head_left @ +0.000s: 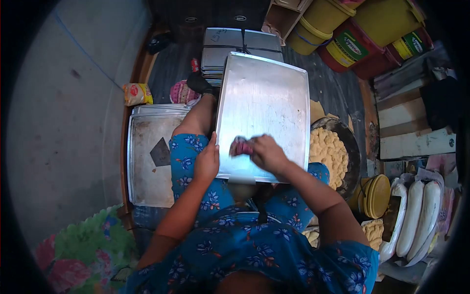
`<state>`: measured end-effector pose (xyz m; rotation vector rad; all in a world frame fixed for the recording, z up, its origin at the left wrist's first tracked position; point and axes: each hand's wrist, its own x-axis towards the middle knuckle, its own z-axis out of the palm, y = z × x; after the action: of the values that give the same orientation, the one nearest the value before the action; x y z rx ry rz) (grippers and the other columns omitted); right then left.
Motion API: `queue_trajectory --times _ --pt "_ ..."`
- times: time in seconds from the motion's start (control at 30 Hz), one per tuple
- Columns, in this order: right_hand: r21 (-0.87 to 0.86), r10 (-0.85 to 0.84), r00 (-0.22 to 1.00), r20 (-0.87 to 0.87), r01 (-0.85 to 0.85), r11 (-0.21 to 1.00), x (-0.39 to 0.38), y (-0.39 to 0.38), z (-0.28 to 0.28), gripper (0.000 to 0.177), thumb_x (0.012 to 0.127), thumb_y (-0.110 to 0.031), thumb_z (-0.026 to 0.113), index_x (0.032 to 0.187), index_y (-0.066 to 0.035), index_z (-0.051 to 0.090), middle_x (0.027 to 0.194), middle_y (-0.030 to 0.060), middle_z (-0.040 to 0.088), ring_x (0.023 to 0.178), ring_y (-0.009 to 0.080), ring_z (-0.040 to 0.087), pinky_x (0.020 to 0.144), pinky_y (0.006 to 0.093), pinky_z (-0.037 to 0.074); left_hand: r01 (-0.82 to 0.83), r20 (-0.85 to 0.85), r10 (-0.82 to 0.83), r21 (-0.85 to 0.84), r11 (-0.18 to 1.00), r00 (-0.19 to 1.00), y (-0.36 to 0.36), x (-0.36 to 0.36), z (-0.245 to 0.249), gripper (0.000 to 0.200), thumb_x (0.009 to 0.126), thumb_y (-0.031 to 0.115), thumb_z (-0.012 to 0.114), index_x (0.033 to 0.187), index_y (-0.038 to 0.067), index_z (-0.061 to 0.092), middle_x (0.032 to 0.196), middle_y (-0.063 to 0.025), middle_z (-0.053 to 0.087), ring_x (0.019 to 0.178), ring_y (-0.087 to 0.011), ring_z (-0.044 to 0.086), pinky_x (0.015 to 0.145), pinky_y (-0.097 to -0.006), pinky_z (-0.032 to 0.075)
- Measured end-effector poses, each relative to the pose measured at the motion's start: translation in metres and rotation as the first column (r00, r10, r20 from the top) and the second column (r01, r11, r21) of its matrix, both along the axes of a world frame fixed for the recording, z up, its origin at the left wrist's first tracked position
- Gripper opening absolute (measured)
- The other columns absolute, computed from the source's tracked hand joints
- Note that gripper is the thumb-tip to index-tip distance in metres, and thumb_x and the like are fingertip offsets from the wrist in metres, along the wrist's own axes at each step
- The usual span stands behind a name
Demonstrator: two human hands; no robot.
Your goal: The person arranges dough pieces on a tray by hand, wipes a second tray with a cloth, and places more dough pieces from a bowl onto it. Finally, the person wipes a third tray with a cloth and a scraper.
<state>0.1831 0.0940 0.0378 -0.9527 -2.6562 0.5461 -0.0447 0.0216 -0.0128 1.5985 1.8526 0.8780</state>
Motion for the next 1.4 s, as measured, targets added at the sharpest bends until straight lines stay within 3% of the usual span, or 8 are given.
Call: queue_trajectory --times 0.37,0.5,0.7,0.87,1.0,1.13,1.2,1.4 --pt "0.301 -0.427 0.889 -0.166 0.458 0.836 0.007 0.252 -0.022 0.030 0.077 -0.012 0.059 0.105 -0.002 0.064 0.105 0.0188 0.060 0.099 0.0376 0.056 0.088 0.0471 0.046 -0.014 -0.055 0.018 0.084 0.996 0.998 0.001 0.002 -0.006 0.049 0.099 0.020 0.046 0.146 0.009 0.038 0.098 -0.0291 0.064 0.082 -0.0449 0.063 0.071 -0.0521 0.049" --pt "0.323 -0.521 0.819 -0.242 0.574 0.753 0.007 0.269 -0.028 0.024 0.079 -0.013 0.059 0.100 -0.002 0.065 0.102 0.0189 0.061 0.097 0.0374 0.057 0.086 0.0472 0.047 -0.071 -0.018 0.073 0.068 0.995 0.997 0.002 0.003 -0.004 0.047 0.099 0.022 0.046 0.145 0.012 0.041 0.089 -0.0284 0.064 0.077 -0.0455 0.062 0.068 -0.0525 0.048" --pt "0.186 -0.296 0.953 -0.069 0.304 0.935 0.000 0.103 -0.015 0.015 0.075 -0.009 0.061 0.089 -0.005 0.063 0.090 0.0171 0.060 0.089 0.0364 0.056 0.080 0.0470 0.046 -0.117 -0.024 0.118 0.048 0.992 0.993 0.002 0.004 -0.004 0.045 0.099 0.023 0.047 0.142 0.014 0.045 0.082 -0.0272 0.064 0.074 -0.0457 0.062 0.065 -0.0526 0.047" --pt "-0.099 0.046 0.998 -0.040 -0.050 0.994 0.037 -0.043 0.001 0.039 0.075 -0.011 0.065 0.114 -0.013 0.063 0.108 0.0087 0.063 0.096 0.0299 0.057 0.083 0.0437 0.043 -0.095 -0.044 0.097 0.051 0.994 0.994 0.001 0.004 -0.005 0.046 0.099 0.022 0.046 0.144 0.012 0.043 0.085 -0.0291 0.064 0.076 -0.0464 0.062 0.066 -0.0525 0.048" --pt "-0.111 0.131 0.985 -0.108 -0.143 0.983 0.078 -0.059 0.005 0.047 0.073 -0.012 0.068 0.119 -0.013 0.061 0.116 0.0073 0.062 0.105 0.0292 0.056 0.089 0.0430 0.042 -0.046 -0.102 0.048 0.023 0.999 0.994 0.002 0.005 -0.002 0.049 0.098 0.021 0.046 0.145 0.008 0.040 0.086 -0.0298 0.064 0.074 -0.0469 0.062 0.066 -0.0525 0.048" --pt "-0.053 0.006 0.995 0.099 -0.001 0.999 0.095 0.006 0.006 0.040 0.073 -0.009 0.066 0.113 -0.010 0.062 0.107 0.0106 0.062 0.096 0.0318 0.057 0.082 0.0440 0.043 -0.009 -0.112 0.008 -0.010 1.000 0.994 0.003 0.003 0.002 0.050 0.098 0.020 0.045 0.146 0.006 0.038 0.085 -0.0300 0.064 0.073 -0.0468 0.062 0.065 -0.0527 0.048" --pt "0.098 -0.094 0.989 -0.109 0.105 0.990 0.103 0.052 -0.008 0.035 0.075 -0.009 0.064 0.110 -0.007 0.064 0.103 0.0136 0.061 0.095 0.0338 0.056 0.080 0.0447 0.043 -0.001 -0.118 -0.001 -0.018 1.000 0.993 0.003 0.003 0.005 0.050 0.098 0.020 0.045 0.146 0.005 0.037 0.085 -0.0303 0.064 0.073 -0.0468 0.062 0.065 -0.0528 0.048" --pt "0.352 -0.298 0.954 -0.014 0.284 0.892 0.103 0.229 -0.020 0.032 0.079 -0.013 0.062 0.110 -0.006 0.064 0.104 0.0143 0.060 0.101 0.0339 0.055 0.086 0.0446 0.044 -0.003 -0.113 -0.002 -0.040 0.999 0.994 0.003 0.005 0.006 0.050 0.099 0.019 0.045 0.145 0.004 0.038 0.085 -0.0305 0.063 0.074 -0.0474 0.062 0.066 -0.0526 0.048"
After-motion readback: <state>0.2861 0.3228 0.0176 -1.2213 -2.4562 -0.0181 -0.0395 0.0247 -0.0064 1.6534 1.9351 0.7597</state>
